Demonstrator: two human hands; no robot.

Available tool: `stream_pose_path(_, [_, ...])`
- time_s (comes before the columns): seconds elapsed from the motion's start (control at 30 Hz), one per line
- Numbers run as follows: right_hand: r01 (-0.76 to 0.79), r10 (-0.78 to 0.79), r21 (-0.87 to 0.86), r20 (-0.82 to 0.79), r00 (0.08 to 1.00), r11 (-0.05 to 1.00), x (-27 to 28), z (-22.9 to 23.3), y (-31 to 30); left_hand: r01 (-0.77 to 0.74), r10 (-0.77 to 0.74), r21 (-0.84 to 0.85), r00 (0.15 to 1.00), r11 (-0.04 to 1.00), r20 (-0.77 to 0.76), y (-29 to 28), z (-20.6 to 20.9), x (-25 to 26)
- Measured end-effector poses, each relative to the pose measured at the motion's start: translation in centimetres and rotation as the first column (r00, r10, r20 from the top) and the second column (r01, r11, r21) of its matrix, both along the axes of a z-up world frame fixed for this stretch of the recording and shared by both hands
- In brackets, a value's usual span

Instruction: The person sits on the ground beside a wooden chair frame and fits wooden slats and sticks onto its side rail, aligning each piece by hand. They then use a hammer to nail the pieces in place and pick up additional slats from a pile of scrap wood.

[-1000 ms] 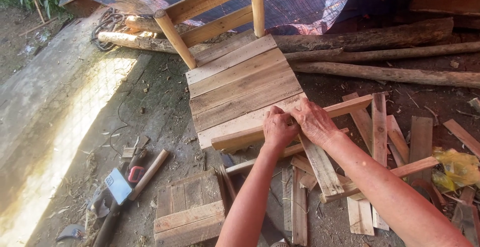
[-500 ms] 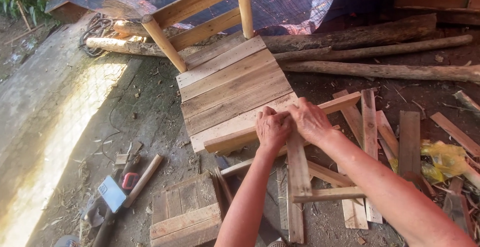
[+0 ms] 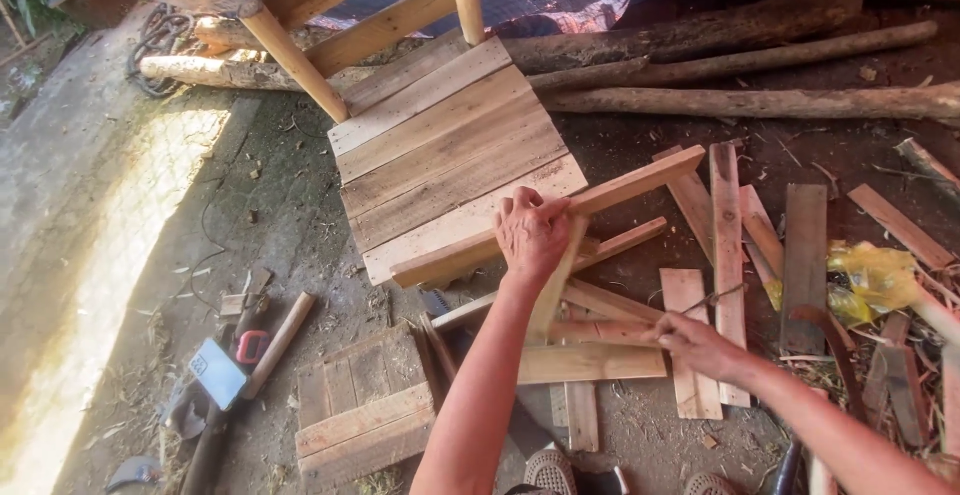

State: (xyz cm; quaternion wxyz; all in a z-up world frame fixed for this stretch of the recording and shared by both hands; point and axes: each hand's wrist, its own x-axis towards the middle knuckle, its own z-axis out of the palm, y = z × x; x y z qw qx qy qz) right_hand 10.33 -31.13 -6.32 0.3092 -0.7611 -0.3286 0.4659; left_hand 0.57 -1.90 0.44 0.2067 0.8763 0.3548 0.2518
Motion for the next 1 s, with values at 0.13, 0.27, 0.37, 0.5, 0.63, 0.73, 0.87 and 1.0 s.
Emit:
stream_pose_path(0.13, [0.012,-0.017,-0.121,-0.039,0.999,0.993,-1.8,-6.3,0.3,0.012,-0.012,0.024,1.000,1.000,-0.026,0.0,0.8,-0.2])
stream_pose_path(0.27, [0.024,-0.026,-0.093,-0.017,1.000,0.995,-3.3,-9.1,0.2,0.005,-0.006,0.064,1.000,0.998,0.020,-0.7,1.8,-0.3])
stream_pose_path(0.37, [0.041,-0.042,-0.101,-0.003,0.999,0.994,-3.3,-10.0,-0.6,0.020,-0.026,0.107,0.998,0.994,0.060,-1.1,2.5,-0.8])
stream_pose_path(0.5, [0.061,-0.061,0.006,0.162,0.985,0.998,-2.9,-12.1,-1.9,0.123,-0.175,0.246,0.964,0.961,0.202,-1.4,2.4,-2.6])
stream_pose_path(0.63, [0.199,-0.201,-0.046,-0.036,0.979,0.979,-1.9,-11.9,-2.8,0.056,-0.152,0.347,0.954,0.936,0.257,-5.1,0.8,-8.2])
stream_pose_path(0.73, [0.499,-0.454,0.050,-0.342,0.823,0.865,-1.1,-12.8,-5.0,-0.134,0.111,0.096,0.970,0.986,0.216,-8.5,-5.8,-13.2])
stream_pose_path(0.87, [0.546,-0.540,-0.007,-0.165,0.825,0.838,-1.0,-14.0,-8.7,-0.207,0.171,-0.182,0.965,0.961,-0.199,-12.0,-15.7,-18.9])
stream_pose_path(1.0, [0.398,-0.400,-0.131,0.012,0.916,0.908,-1.3,-16.7,-9.6,-0.344,0.141,-0.321,0.845,0.882,-0.515,-12.1,-21.9,-20.7])
